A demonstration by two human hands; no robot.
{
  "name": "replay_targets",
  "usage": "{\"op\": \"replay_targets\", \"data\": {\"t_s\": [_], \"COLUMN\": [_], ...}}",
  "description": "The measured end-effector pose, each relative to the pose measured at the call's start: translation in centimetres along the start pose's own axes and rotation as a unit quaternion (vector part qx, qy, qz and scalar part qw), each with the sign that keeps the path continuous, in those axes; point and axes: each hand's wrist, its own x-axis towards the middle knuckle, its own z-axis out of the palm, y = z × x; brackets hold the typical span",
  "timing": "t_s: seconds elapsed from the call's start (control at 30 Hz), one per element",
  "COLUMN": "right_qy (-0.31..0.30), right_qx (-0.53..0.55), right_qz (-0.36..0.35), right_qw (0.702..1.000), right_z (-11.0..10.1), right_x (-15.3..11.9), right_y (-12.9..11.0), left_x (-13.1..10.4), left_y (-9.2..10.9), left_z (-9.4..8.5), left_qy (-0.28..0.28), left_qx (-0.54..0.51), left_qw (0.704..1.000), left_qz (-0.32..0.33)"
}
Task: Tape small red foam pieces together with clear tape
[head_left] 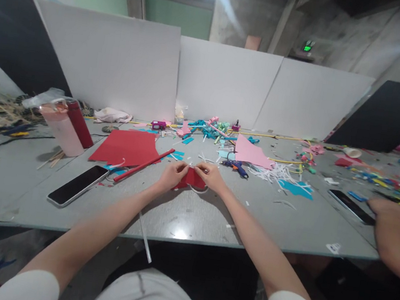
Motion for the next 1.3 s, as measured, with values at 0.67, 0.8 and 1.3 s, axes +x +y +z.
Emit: {"op": "replay_targets", "data": {"t_s": [0.67,0.8,1.3], "right_qy": [-0.02,-0.019,0.044], "right_qx": [0.047,0.07,-0.098], "right_qz": [0.074,0.096,0.006], "right_qw": [0.996,0.993,0.994], "right_z": [-1.4,-1.5,2.7], "right_x": [0.1,-0.1,4.3], "right_y": [0.5,0.9,1.0], "left_x": [0.3,0.4,0.6], "left_y": [0.1,0.4,-0.4], "left_z": [-0.2,-0.4,-0.6], "left_qy": [0.04,0.069,0.117], "left_qx": [0.03,0.023,-0.015], "left_qw": [0.999,0.997,0.993], "left_qz": [-0.012,-0.025,-0.027]}}
